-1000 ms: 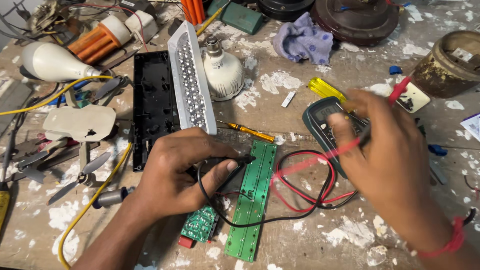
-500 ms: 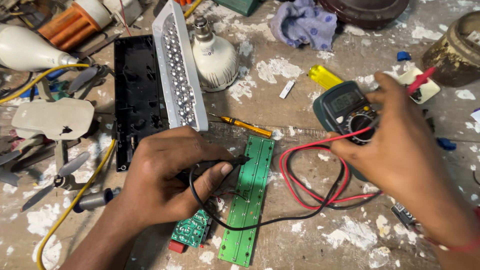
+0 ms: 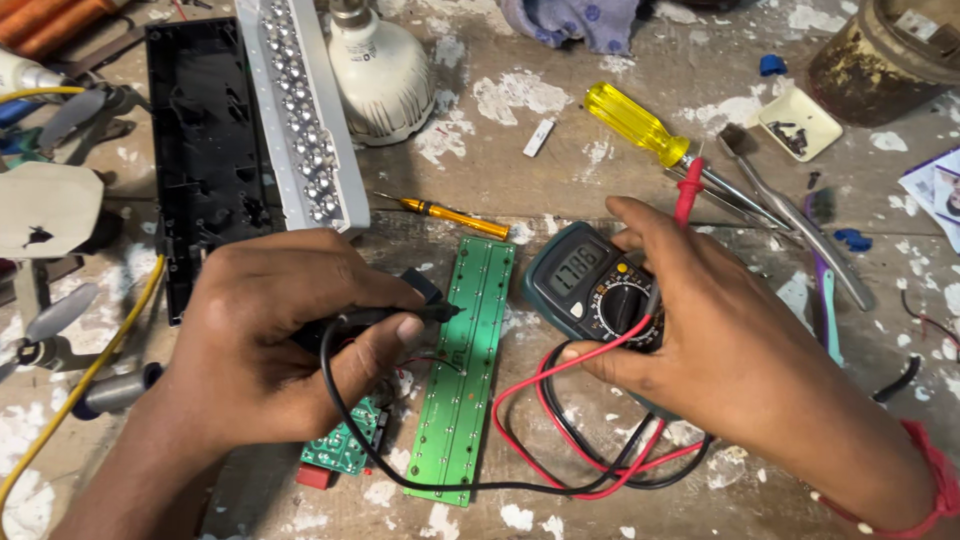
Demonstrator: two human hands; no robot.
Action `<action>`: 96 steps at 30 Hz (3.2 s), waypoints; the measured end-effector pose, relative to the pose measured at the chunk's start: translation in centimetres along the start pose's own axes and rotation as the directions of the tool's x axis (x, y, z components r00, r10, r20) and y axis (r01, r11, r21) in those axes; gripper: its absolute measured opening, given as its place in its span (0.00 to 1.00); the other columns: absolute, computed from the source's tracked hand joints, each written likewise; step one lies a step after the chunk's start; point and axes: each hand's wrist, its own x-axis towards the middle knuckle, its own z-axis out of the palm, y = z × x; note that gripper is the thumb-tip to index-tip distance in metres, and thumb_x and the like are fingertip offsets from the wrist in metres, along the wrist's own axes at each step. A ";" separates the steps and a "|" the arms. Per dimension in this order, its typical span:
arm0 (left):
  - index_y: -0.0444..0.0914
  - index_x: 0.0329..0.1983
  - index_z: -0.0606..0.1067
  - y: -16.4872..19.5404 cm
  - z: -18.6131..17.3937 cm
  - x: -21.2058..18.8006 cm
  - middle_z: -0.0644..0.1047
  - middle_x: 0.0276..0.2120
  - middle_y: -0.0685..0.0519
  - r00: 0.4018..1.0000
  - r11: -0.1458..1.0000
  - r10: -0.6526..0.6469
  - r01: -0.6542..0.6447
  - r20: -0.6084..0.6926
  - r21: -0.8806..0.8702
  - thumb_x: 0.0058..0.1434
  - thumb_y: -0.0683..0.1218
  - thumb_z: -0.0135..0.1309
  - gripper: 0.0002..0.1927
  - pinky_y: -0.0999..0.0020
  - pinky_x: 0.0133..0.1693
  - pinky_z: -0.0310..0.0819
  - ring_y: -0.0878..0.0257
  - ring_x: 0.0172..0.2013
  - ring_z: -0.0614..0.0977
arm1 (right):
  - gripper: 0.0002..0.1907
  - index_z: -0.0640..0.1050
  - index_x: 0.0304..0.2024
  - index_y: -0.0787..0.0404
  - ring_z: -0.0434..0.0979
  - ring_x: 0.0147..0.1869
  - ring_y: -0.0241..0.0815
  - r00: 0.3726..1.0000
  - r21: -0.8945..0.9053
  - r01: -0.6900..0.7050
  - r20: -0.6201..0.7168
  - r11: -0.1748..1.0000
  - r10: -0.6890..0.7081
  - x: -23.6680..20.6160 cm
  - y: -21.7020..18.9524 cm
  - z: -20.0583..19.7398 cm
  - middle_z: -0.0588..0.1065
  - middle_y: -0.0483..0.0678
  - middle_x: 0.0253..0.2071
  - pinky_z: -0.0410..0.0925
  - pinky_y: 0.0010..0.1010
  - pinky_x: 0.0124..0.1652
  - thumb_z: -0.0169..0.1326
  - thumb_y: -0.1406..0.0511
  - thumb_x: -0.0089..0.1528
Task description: The person tests a green LED light circuit board on a cluttered workbench, touching multimeter probe tips to points on the board and reading the display. They reposition the probes at several spots, then set the meter down and handle a small driver board with wires.
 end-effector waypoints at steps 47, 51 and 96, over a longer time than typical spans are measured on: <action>0.33 0.35 0.81 2.6 -0.8 -0.5 0.80 0.27 0.48 0.993 0.992 -0.116 0.115 0.020 0.044 0.53 0.42 0.63 0.09 0.70 0.31 0.72 0.62 0.26 0.82 | 0.13 0.73 0.49 0.63 0.80 0.40 0.49 0.766 0.054 0.463 -0.527 0.885 -0.368 -5.9 -7.0 3.8 0.78 0.51 0.39 0.72 0.37 0.39 0.61 0.70 0.64; 0.32 0.35 0.81 2.7 -0.4 -0.5 0.80 0.26 0.48 0.985 0.985 -0.168 0.167 0.047 0.041 0.52 0.43 0.64 0.10 0.70 0.30 0.71 0.62 0.26 0.80 | 0.13 0.74 0.50 0.66 0.79 0.36 0.48 0.780 0.093 0.464 -0.515 0.881 -0.356 -6.5 -6.7 4.0 0.77 0.51 0.35 0.70 0.38 0.35 0.61 0.71 0.64; 0.35 0.40 0.82 1.3 -2.1 -1.2 0.81 0.30 0.49 0.999 0.999 -0.017 0.019 0.038 -0.048 0.59 0.45 0.66 0.10 0.66 0.38 0.75 0.59 0.31 0.83 | 0.07 0.74 0.43 0.66 0.76 0.27 0.31 0.821 0.388 0.266 -0.570 0.883 0.002 -5.4 -10.0 5.8 0.77 0.46 0.28 0.67 0.25 0.28 0.58 0.72 0.64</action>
